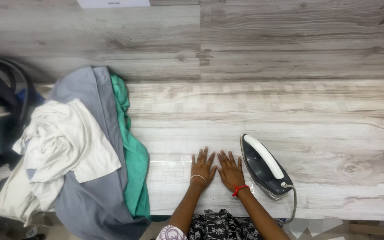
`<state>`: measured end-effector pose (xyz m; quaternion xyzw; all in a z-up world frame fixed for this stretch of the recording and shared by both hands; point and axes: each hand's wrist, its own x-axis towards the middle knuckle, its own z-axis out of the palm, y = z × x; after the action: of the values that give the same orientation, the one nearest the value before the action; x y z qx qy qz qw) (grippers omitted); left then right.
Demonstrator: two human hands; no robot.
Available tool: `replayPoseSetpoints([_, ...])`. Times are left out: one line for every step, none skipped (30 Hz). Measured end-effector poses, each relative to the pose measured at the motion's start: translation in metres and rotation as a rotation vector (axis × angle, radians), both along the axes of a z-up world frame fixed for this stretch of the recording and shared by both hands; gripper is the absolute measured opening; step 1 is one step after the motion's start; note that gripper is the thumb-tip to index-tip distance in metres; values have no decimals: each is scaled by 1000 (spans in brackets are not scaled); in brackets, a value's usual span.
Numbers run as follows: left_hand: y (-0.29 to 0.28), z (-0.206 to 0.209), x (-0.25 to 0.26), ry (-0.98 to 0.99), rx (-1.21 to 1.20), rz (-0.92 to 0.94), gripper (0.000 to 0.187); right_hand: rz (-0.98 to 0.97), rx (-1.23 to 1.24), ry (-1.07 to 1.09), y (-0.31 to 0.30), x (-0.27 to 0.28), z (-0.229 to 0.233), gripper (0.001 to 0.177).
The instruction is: The person irons a white t-shirt on a wooden table, smoothing it out and moving the iron back and forth across the fabric. After finishing the t-shirt, they fold it and set it aside, then begin ironing a gray garment.
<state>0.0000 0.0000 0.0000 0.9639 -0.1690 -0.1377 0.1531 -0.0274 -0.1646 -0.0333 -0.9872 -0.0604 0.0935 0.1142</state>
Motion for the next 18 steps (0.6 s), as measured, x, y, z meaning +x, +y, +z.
replayPoseSetpoints([1, 0, 0, -2, 3, -4, 64, -5, 10, 4, 1, -2, 6, 63])
replayPoseSetpoints([1, 0, 0, -4, 5, -8, 64, -10, 20, 7, 2, -3, 12, 62])
replayPoseSetpoints([1, 0, 0, -6, 9, -10, 64, -14, 31, 11, 3, -4, 17, 62])
replayPoseSetpoints([1, 0, 0, -16, 6, -13, 64, -16, 38, 0, 4, -4, 20, 62])
replayPoseSetpoints([1, 0, -1, -24, 4, -14, 64, -17, 46, -9, 4, -4, 22, 61])
replayPoseSetpoints([1, 0, -1, -33, 2, -16, 64, -18, 55, -17, 5, -5, 23, 61])
replayPoseSetpoints([1, 0, -1, -29, 1, -14, 64, -15, 55, -24, 4, -5, 22, 61])
replayPoseSetpoints([2, 0, -2, -24, -1, -12, 64, -12, 55, -30, 4, -5, 21, 61])
replayPoseSetpoints([2, 0, -1, -21, -3, -9, 64, -9, 54, -37, 3, -5, 20, 61])
replayPoseSetpoints([2, 0, -2, -26, -8, -9, 64, -14, 58, -43, 3, -5, 18, 61])
replayPoseSetpoints([2, 0, -2, -32, -12, -8, 63, -18, 63, -48, 3, -5, 16, 61])
replayPoseSetpoints([2, 0, -2, -37, -17, -7, 63, -21, 68, -54, 4, -5, 14, 62])
replayPoseSetpoints([2, -1, -2, -41, -22, -7, 63, -15, 59, -77, 3, -6, 12, 61])
replayPoseSetpoints([2, -1, -2, -45, -27, -6, 63, -9, 50, -101, 3, -6, 10, 61])
replayPoseSetpoints([2, -1, -1, -50, -32, -5, 63, -2, 41, -125, 2, -6, 8, 60])
replayPoseSetpoints([2, -2, -2, -54, -37, -5, 63, -3, 34, -123, 2, -6, 6, 61])
replayPoseSetpoints([3, -1, -3, -57, -42, -5, 63, -4, 27, -123, 3, -6, 5, 62])
replayPoseSetpoints([4, -1, -3, -61, -48, -6, 63, -5, 20, -122, 3, -6, 4, 62])
